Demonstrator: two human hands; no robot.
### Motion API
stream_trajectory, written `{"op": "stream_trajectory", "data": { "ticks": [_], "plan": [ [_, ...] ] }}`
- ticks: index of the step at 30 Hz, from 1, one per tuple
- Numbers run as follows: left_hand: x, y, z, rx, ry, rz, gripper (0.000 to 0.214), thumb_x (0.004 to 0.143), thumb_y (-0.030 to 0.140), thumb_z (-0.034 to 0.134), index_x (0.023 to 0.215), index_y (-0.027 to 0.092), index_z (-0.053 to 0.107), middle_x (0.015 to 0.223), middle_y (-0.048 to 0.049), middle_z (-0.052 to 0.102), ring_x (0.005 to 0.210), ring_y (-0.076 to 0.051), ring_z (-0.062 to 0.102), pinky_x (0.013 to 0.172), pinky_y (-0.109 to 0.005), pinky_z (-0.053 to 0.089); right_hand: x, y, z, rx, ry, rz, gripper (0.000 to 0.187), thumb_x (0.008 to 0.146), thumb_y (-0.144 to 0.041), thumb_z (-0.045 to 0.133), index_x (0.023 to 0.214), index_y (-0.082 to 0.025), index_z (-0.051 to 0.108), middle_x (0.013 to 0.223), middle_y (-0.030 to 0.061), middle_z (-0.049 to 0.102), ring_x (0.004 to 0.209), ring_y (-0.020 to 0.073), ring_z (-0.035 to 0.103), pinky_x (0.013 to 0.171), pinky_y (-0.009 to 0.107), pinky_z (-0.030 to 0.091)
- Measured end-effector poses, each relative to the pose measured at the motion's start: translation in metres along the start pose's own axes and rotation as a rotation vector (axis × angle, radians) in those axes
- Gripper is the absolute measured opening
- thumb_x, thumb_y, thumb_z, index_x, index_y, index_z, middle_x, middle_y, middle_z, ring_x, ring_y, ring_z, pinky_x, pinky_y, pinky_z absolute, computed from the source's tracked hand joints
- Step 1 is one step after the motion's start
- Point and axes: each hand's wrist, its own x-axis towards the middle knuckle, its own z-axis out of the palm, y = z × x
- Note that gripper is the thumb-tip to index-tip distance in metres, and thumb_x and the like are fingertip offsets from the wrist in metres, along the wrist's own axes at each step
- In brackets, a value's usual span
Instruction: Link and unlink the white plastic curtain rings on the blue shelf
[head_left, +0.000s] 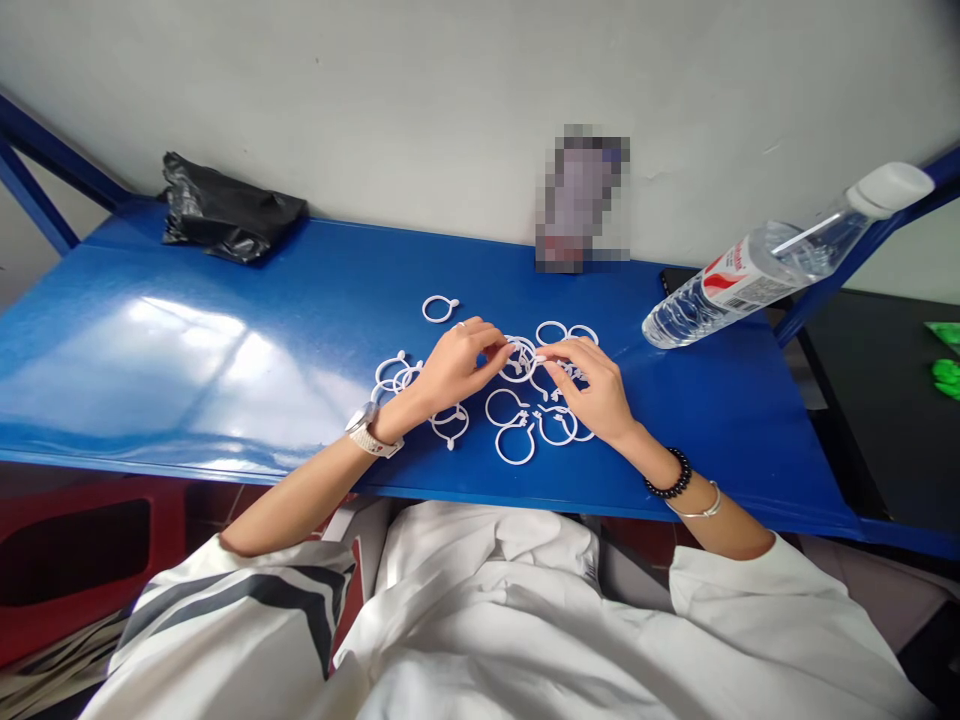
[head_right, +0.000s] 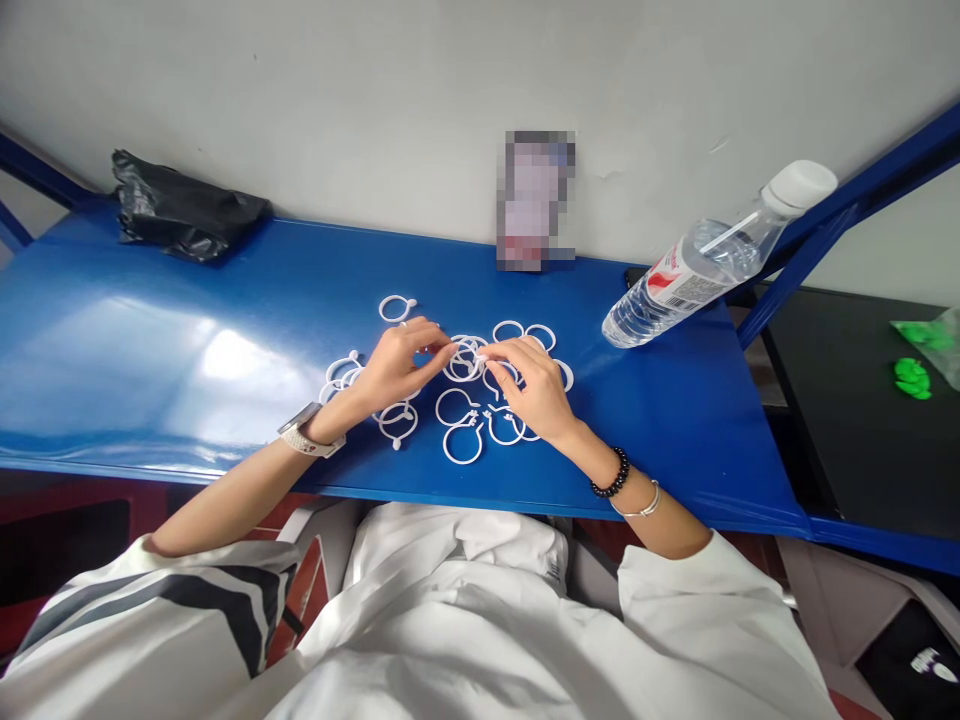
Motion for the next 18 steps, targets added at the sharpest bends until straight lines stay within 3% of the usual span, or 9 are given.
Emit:
{"op": "stream_trajectory", "data": {
  "ticks": [3, 7, 12, 18],
  "plan": [
    [0.002, -0.01, -0.006, 0.168, 0.019, -0.149, 0.028, 0.099, 0.028, 0.049, 0.076, 0.016, 0.061, 0.072, -0.0057, 0.063, 0.07, -0.018, 0.055, 0.064, -0.028, 0.04, -0.002, 0.006, 0.003, -0.131, -0.106, -0.003, 0.028, 0.099, -0.029, 0.054, 0.125, -0.022, 0.062, 0.114, 0.01, 0.073, 0.107, 0.0273, 0.065, 0.092, 0.045, 0.053],
    [0.004, -0.026, -0.013, 0.459, 0.003, -0.297, 0.029, 0.098, 0.026, 0.048, 0.076, 0.016, 0.063, 0.077, -0.0102, 0.065, 0.08, -0.024, 0.058, 0.065, -0.031, 0.042, -0.005, 0.012, 0.008, -0.232, -0.263, -0.026, 0.03, 0.099, -0.031, 0.055, 0.125, -0.018, 0.061, 0.121, 0.0129, 0.07, 0.111, 0.0298, 0.061, 0.095, 0.048, 0.049],
    [0.003, -0.036, -0.015, 0.618, -0.043, -0.314, 0.029, 0.098, 0.024, 0.047, 0.079, 0.015, 0.067, 0.082, -0.0127, 0.066, 0.086, -0.026, 0.06, 0.069, -0.034, 0.047, -0.007, 0.012, 0.01, -0.238, -0.343, 0.018, 0.021, 0.098, -0.036, 0.056, 0.112, -0.022, 0.063, 0.117, 0.0092, 0.07, 0.109, 0.0285, 0.061, 0.093, 0.047, 0.045],
    [0.002, -0.031, -0.013, 0.605, 0.008, -0.265, 0.021, 0.097, 0.024, 0.05, 0.097, 0.013, 0.067, 0.095, -0.0142, 0.064, 0.097, -0.029, 0.06, 0.077, -0.038, 0.05, -0.007, 0.012, 0.012, -0.191, -0.284, 0.046, 0.009, 0.095, -0.031, 0.059, 0.092, -0.023, 0.06, 0.1, 0.0052, 0.071, 0.1, 0.0257, 0.063, 0.091, 0.044, 0.043]
  ]
}}
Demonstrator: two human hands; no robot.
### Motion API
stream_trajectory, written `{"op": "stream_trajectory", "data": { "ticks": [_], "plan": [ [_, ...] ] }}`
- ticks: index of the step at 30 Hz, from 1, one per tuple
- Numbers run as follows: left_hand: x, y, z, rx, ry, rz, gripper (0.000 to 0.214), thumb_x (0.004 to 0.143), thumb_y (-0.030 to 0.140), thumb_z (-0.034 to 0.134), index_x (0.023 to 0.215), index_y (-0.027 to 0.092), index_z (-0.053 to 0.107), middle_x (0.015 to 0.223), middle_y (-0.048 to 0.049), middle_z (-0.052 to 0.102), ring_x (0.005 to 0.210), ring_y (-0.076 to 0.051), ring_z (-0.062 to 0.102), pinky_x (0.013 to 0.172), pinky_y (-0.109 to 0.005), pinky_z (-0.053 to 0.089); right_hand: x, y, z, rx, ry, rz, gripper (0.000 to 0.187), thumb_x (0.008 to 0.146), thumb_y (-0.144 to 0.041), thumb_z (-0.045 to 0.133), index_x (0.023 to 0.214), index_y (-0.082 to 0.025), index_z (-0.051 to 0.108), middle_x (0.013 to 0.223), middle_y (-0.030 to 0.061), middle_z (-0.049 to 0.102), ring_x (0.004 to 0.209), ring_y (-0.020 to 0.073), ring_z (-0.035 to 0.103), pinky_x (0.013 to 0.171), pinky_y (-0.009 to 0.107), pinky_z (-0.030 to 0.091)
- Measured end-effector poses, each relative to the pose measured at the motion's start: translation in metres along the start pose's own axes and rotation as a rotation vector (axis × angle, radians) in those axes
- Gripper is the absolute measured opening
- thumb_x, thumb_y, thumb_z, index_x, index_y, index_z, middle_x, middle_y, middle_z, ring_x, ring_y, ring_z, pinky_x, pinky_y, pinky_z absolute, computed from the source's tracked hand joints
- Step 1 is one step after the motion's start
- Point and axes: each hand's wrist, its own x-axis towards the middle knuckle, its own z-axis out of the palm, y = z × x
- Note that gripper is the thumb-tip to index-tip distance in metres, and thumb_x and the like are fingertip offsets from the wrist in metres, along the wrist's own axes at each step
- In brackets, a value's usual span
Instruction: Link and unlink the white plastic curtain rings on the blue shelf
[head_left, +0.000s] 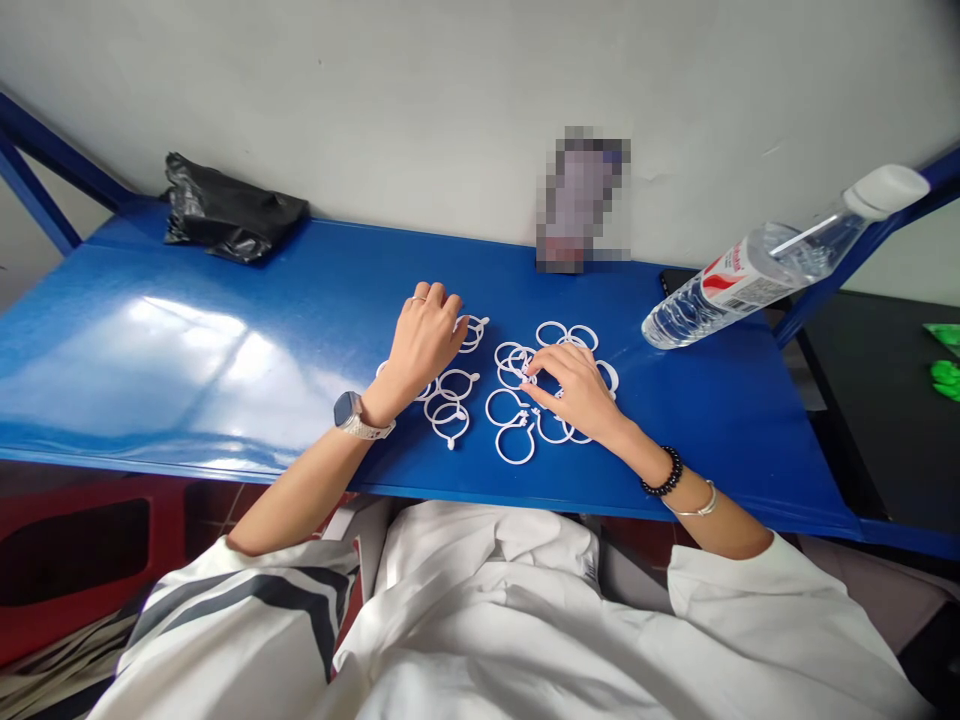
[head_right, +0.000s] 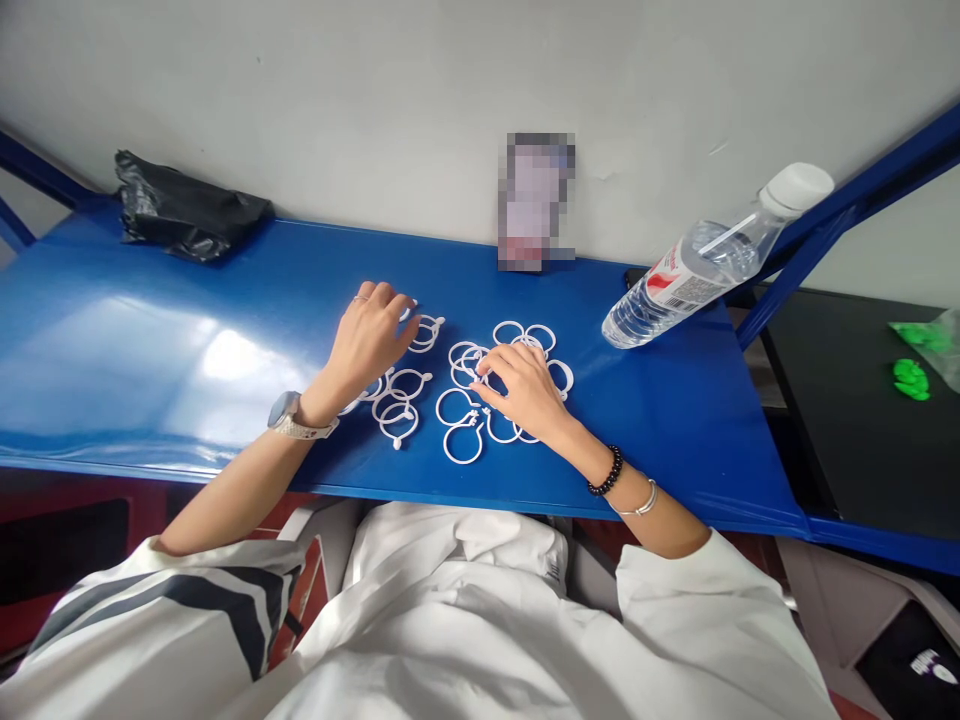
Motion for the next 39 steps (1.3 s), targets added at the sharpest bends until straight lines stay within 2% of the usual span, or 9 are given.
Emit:
{"op": "stream_trajectory", "data": {
  "ticks": [2, 7, 12, 16, 22, 26, 31, 35, 39],
  "plan": [
    [-0.001, 0.004, -0.002, -0.087, -0.002, 0.079, 0.02, 0.098, 0.025, 0.051, 0.105, 0.013, 0.065, 0.102, -0.0141, 0.064, 0.1, -0.029, 0.059, 0.08, -0.039, 0.051, 0.0, 0.0, 0.0, 0.02, 0.035, -0.019, 0.005, 0.093, -0.024, 0.06, 0.088, -0.022, 0.058, 0.096, 0.0046, 0.071, 0.096, 0.0244, 0.064, 0.088, 0.042, 0.044],
    [-0.006, 0.017, -0.005, -0.363, -0.055, 0.403, 0.03, 0.1, 0.034, 0.053, 0.123, 0.016, 0.06, 0.116, -0.0132, 0.061, 0.105, -0.026, 0.058, 0.09, -0.041, 0.052, 0.002, -0.002, -0.002, 0.039, 0.143, -0.064, 0.01, 0.092, -0.014, 0.054, 0.086, -0.022, 0.057, 0.093, 0.0057, 0.07, 0.095, 0.0238, 0.065, 0.086, 0.039, 0.046],
    [-0.013, 0.025, 0.004, -0.401, -0.126, 0.559, 0.025, 0.098, 0.035, 0.057, 0.114, 0.017, 0.065, 0.121, -0.0136, 0.059, 0.11, -0.027, 0.056, 0.093, -0.043, 0.052, 0.002, -0.004, -0.004, -0.029, 0.114, -0.064, 0.006, 0.093, -0.018, 0.055, 0.093, -0.022, 0.06, 0.101, 0.0077, 0.072, 0.1, 0.026, 0.065, 0.09, 0.042, 0.045],
    [-0.015, 0.028, 0.008, -0.342, -0.171, 0.555, 0.022, 0.096, 0.028, 0.059, 0.114, 0.018, 0.067, 0.124, -0.0149, 0.058, 0.114, -0.029, 0.055, 0.092, -0.045, 0.051, 0.001, -0.004, -0.006, -0.126, 0.116, -0.011, 0.015, 0.089, -0.024, 0.06, 0.104, -0.022, 0.06, 0.108, 0.0097, 0.071, 0.104, 0.0303, 0.063, 0.09, 0.045, 0.045],
    [-0.014, 0.031, 0.008, -0.267, -0.177, 0.545, 0.017, 0.098, 0.023, 0.055, 0.098, 0.016, 0.071, 0.117, -0.0147, 0.061, 0.107, -0.026, 0.059, 0.089, -0.04, 0.051, 0.001, -0.003, -0.006, -0.133, 0.072, 0.015, 0.016, 0.087, -0.02, 0.058, 0.102, -0.023, 0.061, 0.102, 0.0088, 0.072, 0.102, 0.0312, 0.062, 0.091, 0.047, 0.044],
    [-0.013, 0.03, 0.007, -0.351, -0.159, 0.519, 0.02, 0.099, 0.02, 0.052, 0.092, 0.016, 0.071, 0.116, -0.0141, 0.062, 0.096, -0.022, 0.062, 0.086, -0.037, 0.05, 0.002, -0.002, -0.007, -0.088, 0.081, 0.03, 0.013, 0.094, -0.021, 0.052, 0.102, -0.024, 0.061, 0.101, 0.0081, 0.072, 0.1, 0.0294, 0.062, 0.09, 0.045, 0.044],
    [-0.013, 0.028, 0.0, -0.506, -0.126, 0.511, 0.021, 0.1, 0.022, 0.05, 0.092, 0.015, 0.068, 0.126, -0.0154, 0.059, 0.096, -0.021, 0.064, 0.08, -0.033, 0.053, 0.003, -0.003, -0.01, 0.033, 0.19, 0.0, 0.009, 0.098, -0.023, 0.05, 0.102, -0.023, 0.058, 0.095, 0.0067, 0.071, 0.094, 0.0262, 0.063, 0.085, 0.041, 0.044],
    [-0.016, 0.033, -0.002, -0.655, -0.13, 0.521, 0.018, 0.099, 0.029, 0.055, 0.107, 0.016, 0.064, 0.13, -0.0159, 0.059, 0.105, -0.022, 0.066, 0.085, -0.034, 0.055, 0.003, -0.006, -0.012, 0.065, 0.232, -0.017, 0.013, 0.097, -0.017, 0.048, 0.088, -0.024, 0.054, 0.085, 0.0045, 0.066, 0.085, 0.0245, 0.06, 0.081, 0.04, 0.045],
    [-0.019, 0.039, -0.002, -0.808, -0.121, 0.492, 0.035, 0.095, 0.037, 0.062, 0.122, 0.016, 0.056, 0.116, -0.0123, 0.067, 0.099, -0.02, 0.069, 0.083, -0.031, 0.057, 0.001, -0.012, -0.013, 0.065, 0.229, -0.05, 0.021, 0.095, -0.013, 0.045, 0.077, -0.024, 0.048, 0.075, 0.0032, 0.061, 0.077, 0.023, 0.057, 0.076, 0.039, 0.042]
  ]
}}
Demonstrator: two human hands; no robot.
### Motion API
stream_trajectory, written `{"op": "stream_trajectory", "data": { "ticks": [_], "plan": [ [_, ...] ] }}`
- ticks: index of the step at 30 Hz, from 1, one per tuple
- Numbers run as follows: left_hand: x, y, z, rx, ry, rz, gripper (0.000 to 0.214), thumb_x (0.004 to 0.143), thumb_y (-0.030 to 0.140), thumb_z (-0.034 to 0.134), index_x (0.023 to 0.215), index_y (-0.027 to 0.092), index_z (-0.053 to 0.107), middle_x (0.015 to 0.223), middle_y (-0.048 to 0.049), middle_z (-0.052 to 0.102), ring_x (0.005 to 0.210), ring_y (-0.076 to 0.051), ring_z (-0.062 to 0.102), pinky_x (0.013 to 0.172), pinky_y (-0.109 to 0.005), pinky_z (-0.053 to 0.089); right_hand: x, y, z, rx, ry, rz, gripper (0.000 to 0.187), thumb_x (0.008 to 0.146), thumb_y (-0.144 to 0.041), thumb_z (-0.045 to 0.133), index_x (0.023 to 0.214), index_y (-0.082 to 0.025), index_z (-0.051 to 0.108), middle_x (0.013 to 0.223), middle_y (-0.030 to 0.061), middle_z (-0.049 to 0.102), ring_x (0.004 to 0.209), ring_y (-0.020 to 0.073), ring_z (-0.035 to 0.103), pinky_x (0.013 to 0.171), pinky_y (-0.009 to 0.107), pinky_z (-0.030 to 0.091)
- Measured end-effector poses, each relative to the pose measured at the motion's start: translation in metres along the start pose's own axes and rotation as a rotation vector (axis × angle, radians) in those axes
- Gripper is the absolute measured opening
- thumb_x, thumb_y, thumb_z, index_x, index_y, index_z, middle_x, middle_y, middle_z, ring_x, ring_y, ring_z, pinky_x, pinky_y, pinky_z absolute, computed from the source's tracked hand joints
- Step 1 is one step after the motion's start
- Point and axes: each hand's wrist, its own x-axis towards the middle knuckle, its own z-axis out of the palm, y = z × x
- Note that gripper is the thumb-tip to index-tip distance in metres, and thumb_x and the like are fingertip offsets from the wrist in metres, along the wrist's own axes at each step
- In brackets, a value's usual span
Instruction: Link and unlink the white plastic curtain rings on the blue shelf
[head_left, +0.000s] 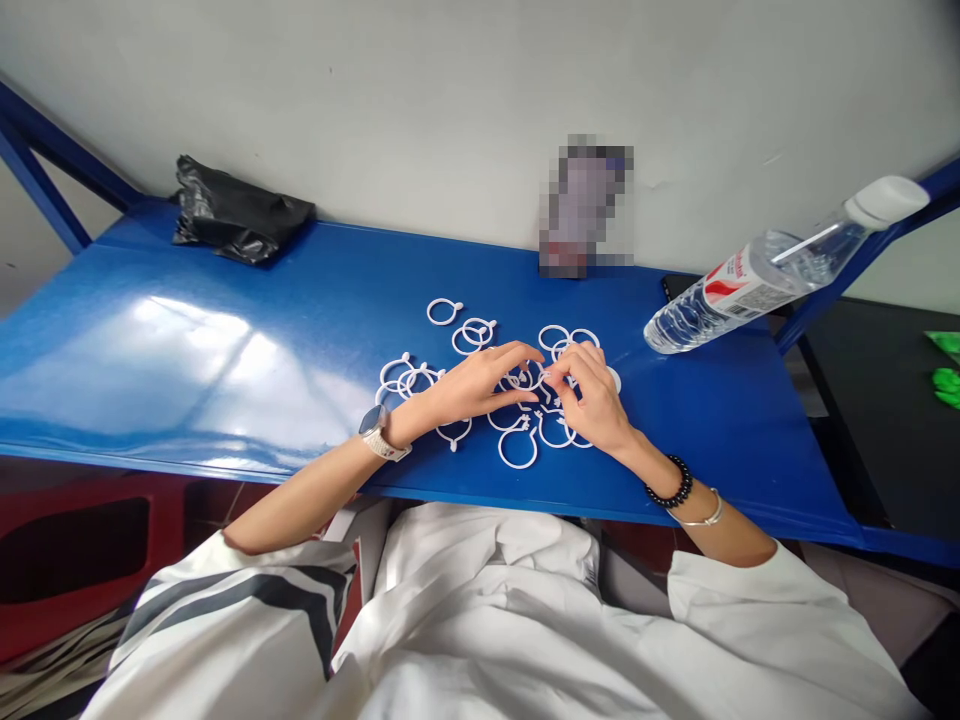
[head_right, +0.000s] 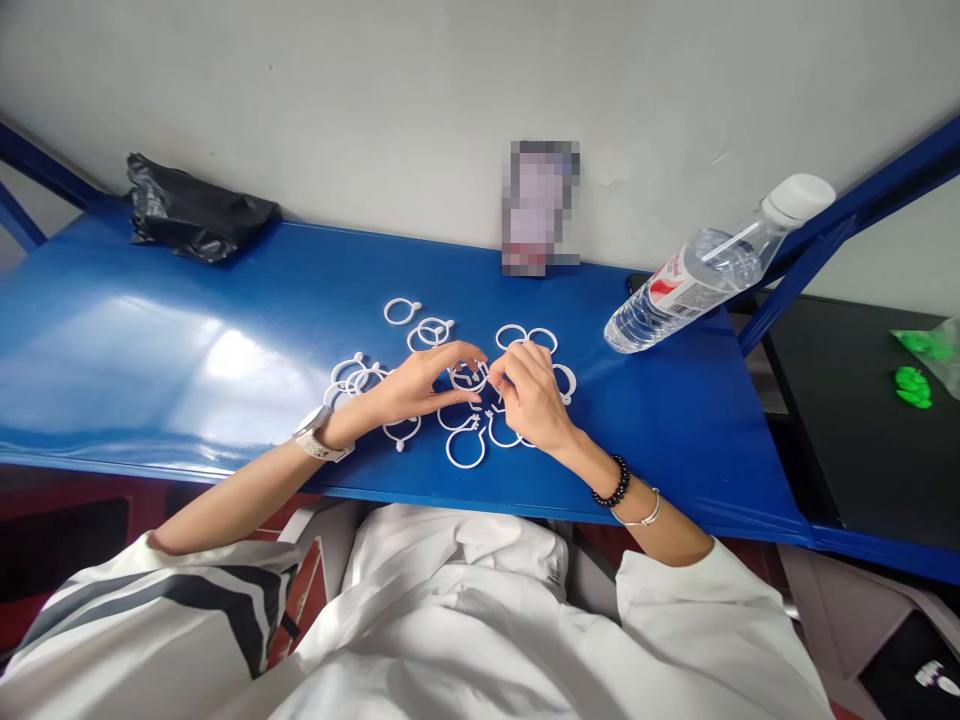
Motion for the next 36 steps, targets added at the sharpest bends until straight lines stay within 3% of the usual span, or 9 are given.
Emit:
{"op": "stream_trajectory", "data": {
  "ticks": [9, 16, 19, 22, 26, 29, 32, 36],
  "plan": [
    [0.001, 0.006, -0.001, -0.026, 0.095, -0.078, 0.041, 0.092, 0.049, 0.065, 0.117, 0.017, 0.06, 0.107, -0.0105, 0.071, 0.092, -0.02, 0.07, 0.083, -0.032, 0.057, -0.001, -0.005, 0.0, 0.039, 0.035, 0.044, 0.017, 0.095, -0.02, 0.052, 0.079, -0.025, 0.049, 0.075, 0.0015, 0.065, 0.075, 0.0229, 0.058, 0.078, 0.04, 0.042],
    [0.0, 0.012, 0.003, 0.033, 0.138, -0.061, 0.029, 0.094, 0.041, 0.063, 0.109, 0.016, 0.061, 0.098, -0.0078, 0.073, 0.087, -0.018, 0.07, 0.081, -0.031, 0.055, -0.004, -0.01, 0.002, -0.021, 0.069, 0.042, 0.027, 0.098, -0.017, 0.046, 0.072, -0.025, 0.042, 0.072, 0.0025, 0.063, 0.074, 0.0226, 0.059, 0.077, 0.04, 0.041],
    [0.0, 0.013, 0.004, 0.049, 0.147, -0.078, 0.026, 0.093, 0.036, 0.064, 0.109, 0.017, 0.06, 0.099, -0.0072, 0.072, 0.086, -0.017, 0.069, 0.08, -0.031, 0.055, -0.002, -0.008, 0.002, -0.016, 0.083, 0.06, 0.02, 0.097, -0.021, 0.052, 0.077, -0.025, 0.05, 0.078, 0.0025, 0.068, 0.078, 0.0235, 0.062, 0.082, 0.042, 0.043],
    [0.001, 0.01, 0.0, 0.093, 0.137, -0.115, 0.022, 0.093, 0.029, 0.064, 0.111, 0.017, 0.058, 0.107, -0.0091, 0.07, 0.094, -0.019, 0.067, 0.083, -0.032, 0.055, 0.0, -0.005, 0.001, -0.029, 0.047, 0.077, 0.007, 0.097, -0.026, 0.053, 0.096, -0.026, 0.06, 0.095, 0.0047, 0.074, 0.094, 0.0271, 0.064, 0.089, 0.046, 0.044],
    [0.003, -0.001, -0.012, 0.329, 0.13, -0.239, 0.022, 0.093, 0.02, 0.06, 0.114, 0.016, 0.057, 0.115, -0.012, 0.066, 0.105, -0.025, 0.063, 0.089, -0.039, 0.052, 0.0, -0.002, 0.002, -0.057, -0.027, 0.055, 0.021, 0.099, -0.028, 0.05, 0.116, -0.026, 0.062, 0.114, 0.0076, 0.073, 0.109, 0.0293, 0.062, 0.094, 0.048, 0.046],
    [0.002, -0.011, -0.019, 0.497, 0.096, -0.341, 0.02, 0.093, 0.018, 0.058, 0.113, 0.016, 0.058, 0.115, -0.0132, 0.064, 0.107, -0.028, 0.06, 0.088, -0.04, 0.051, -0.002, 0.0, 0.006, -0.089, -0.172, 0.009, 0.029, 0.099, -0.027, 0.05, 0.126, -0.026, 0.06, 0.123, 0.0084, 0.07, 0.115, 0.0302, 0.059, 0.099, 0.051, 0.045],
    [0.001, -0.018, -0.019, 0.591, 0.041, -0.394, 0.021, 0.092, 0.016, 0.057, 0.113, 0.015, 0.059, 0.114, -0.0138, 0.064, 0.106, -0.03, 0.06, 0.085, -0.039, 0.049, -0.005, -0.001, 0.01, -0.108, -0.311, -0.051, 0.031, 0.099, -0.027, 0.05, 0.128, -0.022, 0.06, 0.129, 0.0102, 0.067, 0.119, 0.03, 0.056, 0.101, 0.051, 0.045],
    [0.0, -0.021, -0.015, 0.659, -0.035, -0.403, 0.025, 0.092, 0.016, 0.057, 0.117, 0.015, 0.059, 0.117, -0.0148, 0.063, 0.107, -0.031, 0.059, 0.083, -0.04, 0.049, -0.006, -0.001, 0.012, -0.122, -0.357, -0.054, 0.027, 0.1, -0.028, 0.051, 0.122, -0.02, 0.063, 0.126, 0.0123, 0.066, 0.118, 0.0297, 0.056, 0.1, 0.05, 0.045]
  ]
}}
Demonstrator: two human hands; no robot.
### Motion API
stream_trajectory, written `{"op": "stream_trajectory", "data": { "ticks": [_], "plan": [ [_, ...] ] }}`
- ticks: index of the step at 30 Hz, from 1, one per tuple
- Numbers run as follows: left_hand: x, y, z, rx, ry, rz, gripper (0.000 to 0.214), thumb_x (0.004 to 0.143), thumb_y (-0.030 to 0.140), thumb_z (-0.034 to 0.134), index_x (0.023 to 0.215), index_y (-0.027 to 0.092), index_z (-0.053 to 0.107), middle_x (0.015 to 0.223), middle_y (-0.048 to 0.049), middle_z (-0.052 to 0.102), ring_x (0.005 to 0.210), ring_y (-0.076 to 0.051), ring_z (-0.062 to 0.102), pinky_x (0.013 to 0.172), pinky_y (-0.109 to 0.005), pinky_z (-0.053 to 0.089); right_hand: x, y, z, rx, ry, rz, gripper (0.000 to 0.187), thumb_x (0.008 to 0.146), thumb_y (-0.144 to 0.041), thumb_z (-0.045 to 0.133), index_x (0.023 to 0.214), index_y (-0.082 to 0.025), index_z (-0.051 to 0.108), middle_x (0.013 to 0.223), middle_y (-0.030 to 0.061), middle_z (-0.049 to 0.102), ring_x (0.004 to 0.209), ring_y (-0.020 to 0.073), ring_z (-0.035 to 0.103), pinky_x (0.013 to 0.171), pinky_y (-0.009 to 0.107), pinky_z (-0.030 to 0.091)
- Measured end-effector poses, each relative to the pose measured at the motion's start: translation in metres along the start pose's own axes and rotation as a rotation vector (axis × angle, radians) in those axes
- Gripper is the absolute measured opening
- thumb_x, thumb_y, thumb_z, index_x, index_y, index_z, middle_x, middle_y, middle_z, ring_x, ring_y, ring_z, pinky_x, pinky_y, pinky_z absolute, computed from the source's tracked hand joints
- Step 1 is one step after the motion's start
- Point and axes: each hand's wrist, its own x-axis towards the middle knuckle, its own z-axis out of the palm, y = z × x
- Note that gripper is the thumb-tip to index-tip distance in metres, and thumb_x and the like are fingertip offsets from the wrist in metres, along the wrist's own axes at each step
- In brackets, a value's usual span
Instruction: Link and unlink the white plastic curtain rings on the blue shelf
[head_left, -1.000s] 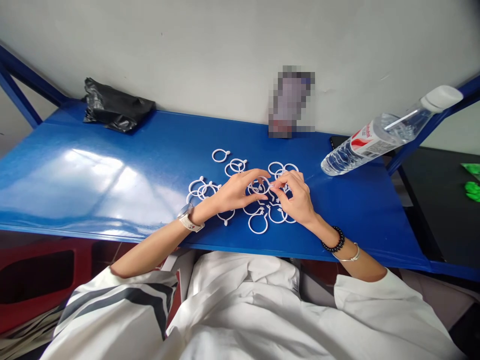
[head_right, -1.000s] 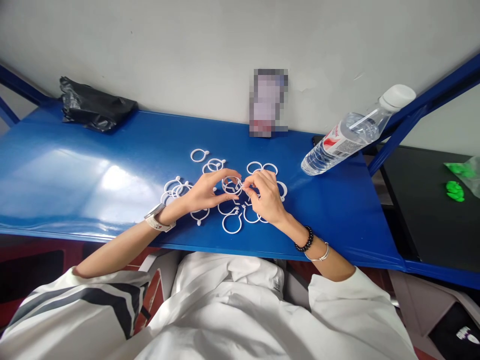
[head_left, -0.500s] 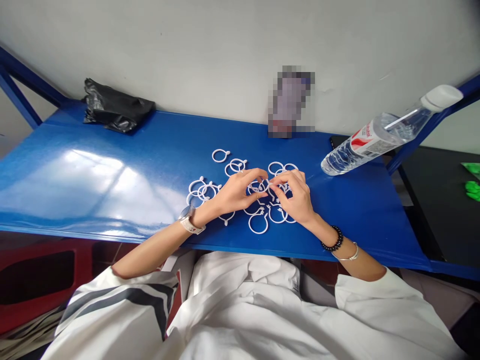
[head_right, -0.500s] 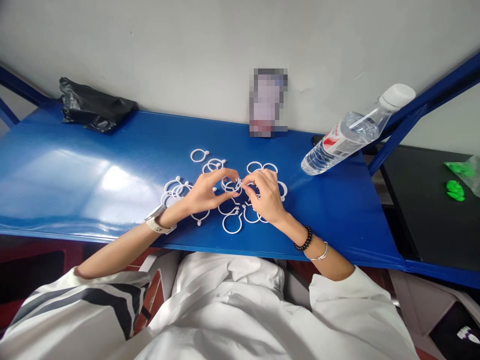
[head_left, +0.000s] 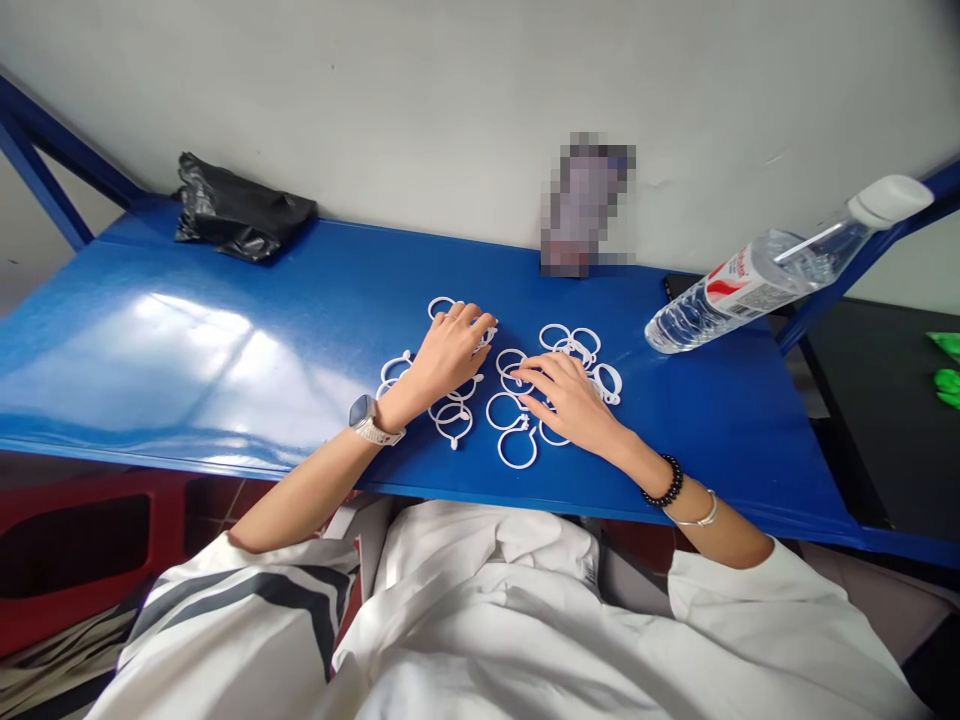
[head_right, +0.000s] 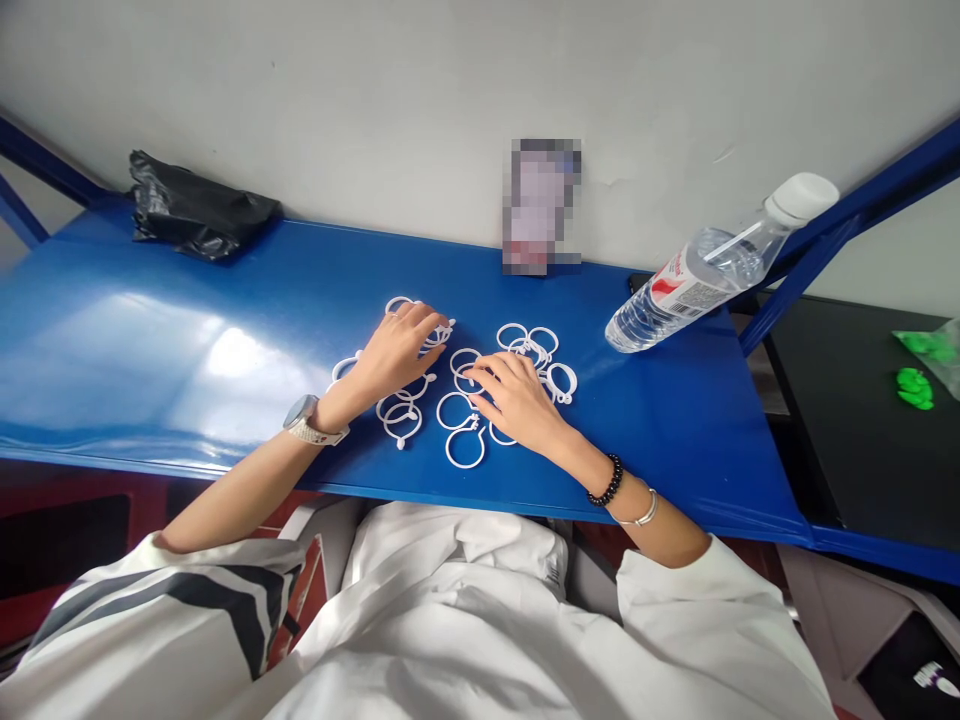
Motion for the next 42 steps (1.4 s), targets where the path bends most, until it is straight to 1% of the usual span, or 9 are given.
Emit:
{"op": "stream_trajectory", "data": {
  "ticks": [7, 11, 16, 21, 25, 29, 32, 36, 42],
  "plan": [
    [-0.002, 0.003, -0.001, -0.047, 0.031, 0.046, 0.027, 0.096, 0.02, 0.052, 0.122, 0.014, 0.057, 0.121, -0.0158, 0.062, 0.11, -0.031, 0.057, 0.086, -0.041, 0.048, 0.0, 0.002, 0.0, 0.011, 0.029, 0.025, 0.014, 0.099, -0.023, 0.051, 0.098, -0.019, 0.065, 0.108, 0.0115, 0.067, 0.104, 0.0272, 0.059, 0.09, 0.044, 0.047],
    [-0.003, 0.007, -0.007, -0.194, 0.049, 0.227, 0.026, 0.102, 0.033, 0.048, 0.114, 0.014, 0.061, 0.121, -0.0147, 0.061, 0.111, -0.028, 0.057, 0.093, -0.042, 0.047, 0.001, 0.002, -0.001, 0.037, 0.074, 0.036, 0.016, 0.1, -0.019, 0.046, 0.097, -0.02, 0.062, 0.108, 0.0112, 0.065, 0.101, 0.0258, 0.061, 0.087, 0.042, 0.049],
    [-0.004, 0.01, -0.008, -0.355, 0.045, 0.393, 0.033, 0.101, 0.043, 0.049, 0.116, 0.017, 0.061, 0.119, -0.0135, 0.062, 0.109, -0.026, 0.058, 0.095, -0.041, 0.048, 0.002, 0.004, -0.001, 0.095, 0.238, 0.04, 0.017, 0.101, -0.019, 0.043, 0.101, -0.022, 0.06, 0.119, 0.0127, 0.061, 0.107, 0.0268, 0.063, 0.09, 0.044, 0.054],
    [-0.003, 0.008, -0.005, -0.391, 0.093, 0.425, 0.025, 0.101, 0.038, 0.05, 0.101, 0.017, 0.065, 0.113, -0.0124, 0.063, 0.103, -0.023, 0.06, 0.088, -0.037, 0.051, 0.001, 0.003, -0.002, 0.139, 0.327, 0.07, 0.014, 0.102, -0.023, 0.045, 0.104, -0.024, 0.059, 0.122, 0.0121, 0.061, 0.106, 0.0261, 0.065, 0.086, 0.041, 0.056],
    [-0.003, 0.006, -0.006, -0.399, 0.154, 0.439, 0.024, 0.101, 0.036, 0.052, 0.095, 0.017, 0.065, 0.111, -0.0124, 0.064, 0.101, -0.022, 0.061, 0.087, -0.037, 0.051, 0.0, 0.004, -0.004, 0.18, 0.399, 0.136, 0.018, 0.099, -0.032, 0.054, 0.116, -0.024, 0.055, 0.115, 0.0107, 0.065, 0.091, 0.0231, 0.067, 0.079, 0.038, 0.056],
    [-0.004, 0.008, -0.007, -0.385, 0.222, 0.442, 0.024, 0.1, 0.036, 0.053, 0.092, 0.017, 0.064, 0.107, -0.0118, 0.065, 0.095, -0.021, 0.061, 0.083, -0.036, 0.052, 0.001, 0.006, -0.005, 0.163, 0.391, 0.132, 0.013, 0.1, -0.034, 0.054, 0.099, -0.022, 0.058, 0.089, 0.0054, 0.068, 0.078, 0.0202, 0.065, 0.071, 0.032, 0.052],
    [-0.004, 0.012, -0.007, -0.397, 0.232, 0.472, 0.027, 0.1, 0.039, 0.053, 0.091, 0.016, 0.063, 0.102, -0.0112, 0.065, 0.091, -0.02, 0.061, 0.079, -0.034, 0.051, 0.001, 0.005, -0.007, 0.127, 0.391, 0.077, 0.019, 0.102, -0.03, 0.05, 0.086, -0.022, 0.057, 0.076, 0.0031, 0.064, 0.068, 0.018, 0.061, 0.063, 0.03, 0.047],
    [-0.005, 0.016, -0.008, -0.427, 0.225, 0.507, 0.028, 0.099, 0.041, 0.054, 0.09, 0.015, 0.061, 0.096, -0.0095, 0.065, 0.085, -0.018, 0.059, 0.076, -0.031, 0.049, 0.001, 0.003, -0.011, 0.098, 0.428, 0.021, 0.022, 0.101, -0.027, 0.051, 0.08, -0.022, 0.054, 0.073, 0.0035, 0.063, 0.069, 0.0188, 0.059, 0.064, 0.031, 0.045],
    [-0.006, 0.017, -0.007, -0.397, 0.189, 0.503, 0.035, 0.101, 0.045, 0.049, 0.086, 0.016, 0.06, 0.09, -0.0076, 0.064, 0.079, -0.017, 0.057, 0.073, -0.03, 0.048, 0.002, 0.005, -0.013, 0.111, 0.383, -0.024, 0.024, 0.1, -0.027, 0.051, 0.078, -0.022, 0.055, 0.073, 0.0037, 0.065, 0.07, 0.0196, 0.059, 0.069, 0.033, 0.046]
  ]
}}
